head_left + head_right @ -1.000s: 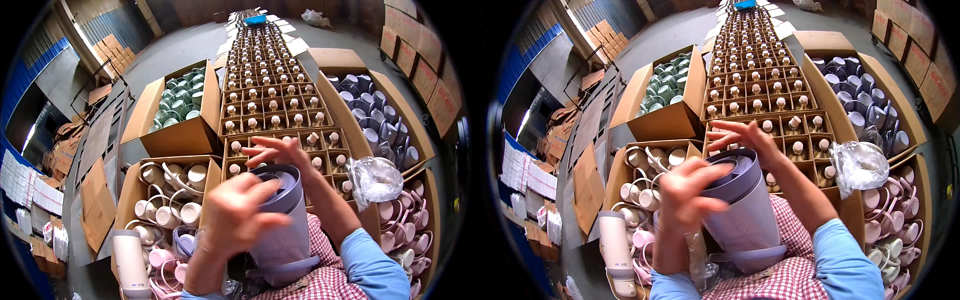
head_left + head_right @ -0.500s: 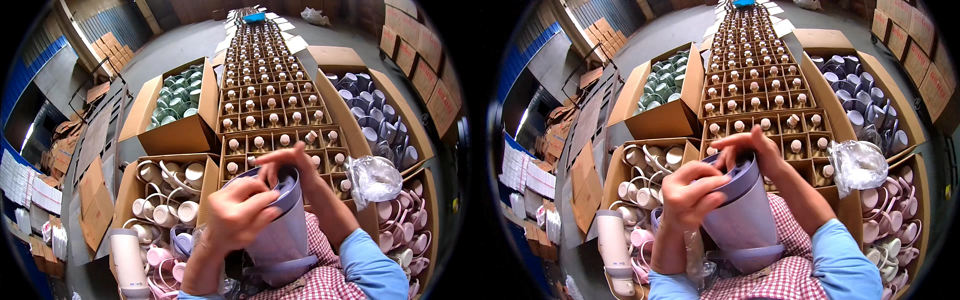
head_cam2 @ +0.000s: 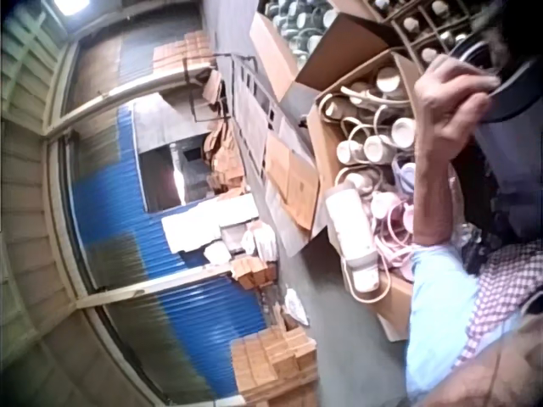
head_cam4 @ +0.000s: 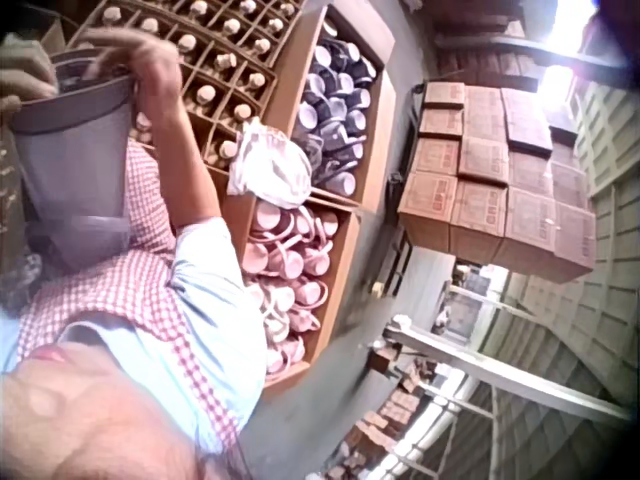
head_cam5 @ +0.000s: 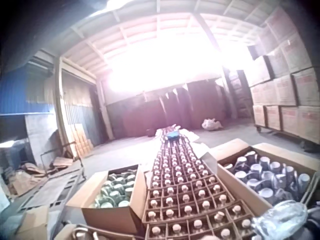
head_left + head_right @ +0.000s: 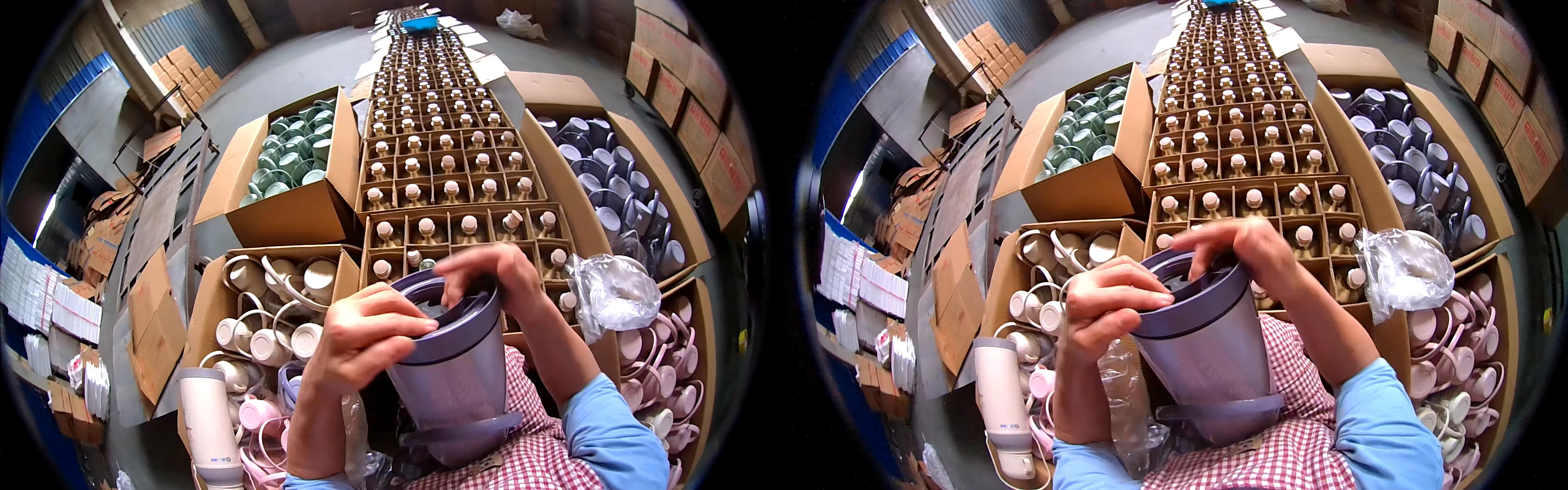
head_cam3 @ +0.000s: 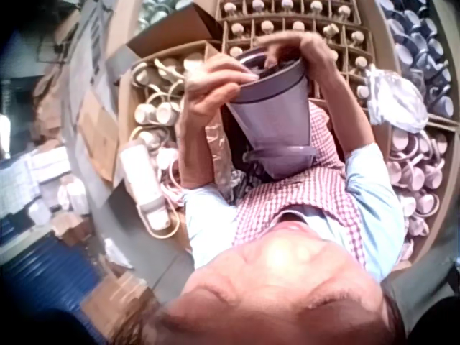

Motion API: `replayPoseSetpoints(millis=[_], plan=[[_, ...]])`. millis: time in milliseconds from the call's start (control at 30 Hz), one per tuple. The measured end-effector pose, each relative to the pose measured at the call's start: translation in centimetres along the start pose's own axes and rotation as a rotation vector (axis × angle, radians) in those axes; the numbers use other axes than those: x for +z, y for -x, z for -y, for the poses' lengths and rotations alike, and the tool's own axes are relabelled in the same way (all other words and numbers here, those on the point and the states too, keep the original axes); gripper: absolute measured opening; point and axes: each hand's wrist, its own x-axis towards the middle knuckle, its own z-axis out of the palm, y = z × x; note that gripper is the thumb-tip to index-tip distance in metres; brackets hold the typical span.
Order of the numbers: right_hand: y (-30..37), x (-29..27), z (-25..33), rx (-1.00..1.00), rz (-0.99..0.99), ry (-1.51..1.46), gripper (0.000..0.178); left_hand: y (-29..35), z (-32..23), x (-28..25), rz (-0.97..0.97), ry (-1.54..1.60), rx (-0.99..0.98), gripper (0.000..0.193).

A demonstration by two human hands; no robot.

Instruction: The person assembles thermoses by inserting glass liners into plastic shells, screwing on base components, and attaching lids. The person moves cardboard boxes and places the assembled thermoses into cardboard dividers.

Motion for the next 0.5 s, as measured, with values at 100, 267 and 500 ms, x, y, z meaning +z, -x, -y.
replayPoseSetpoints(millis=[100, 267, 500], plan=[[-1.3, -0.4, -2.9, 0.015, -0.273, -0.332, 0.079, -4.3, -5.2, 5.0, -0.100, -0.598, -0.134, 0.020], [-0.7, 1.4, 1.1, 0.048, -0.107, 0.086, 0.070, 1.2, 1.0, 1.2, -0.147, -0.104, 0.105, 0.026], [-1.4, -1.8, -6.0, 0.039, -0.099, -0.477, 0.066, -4.6, -5.4, 6.0, -0.055, -0.641, -0.186, 0.028]])
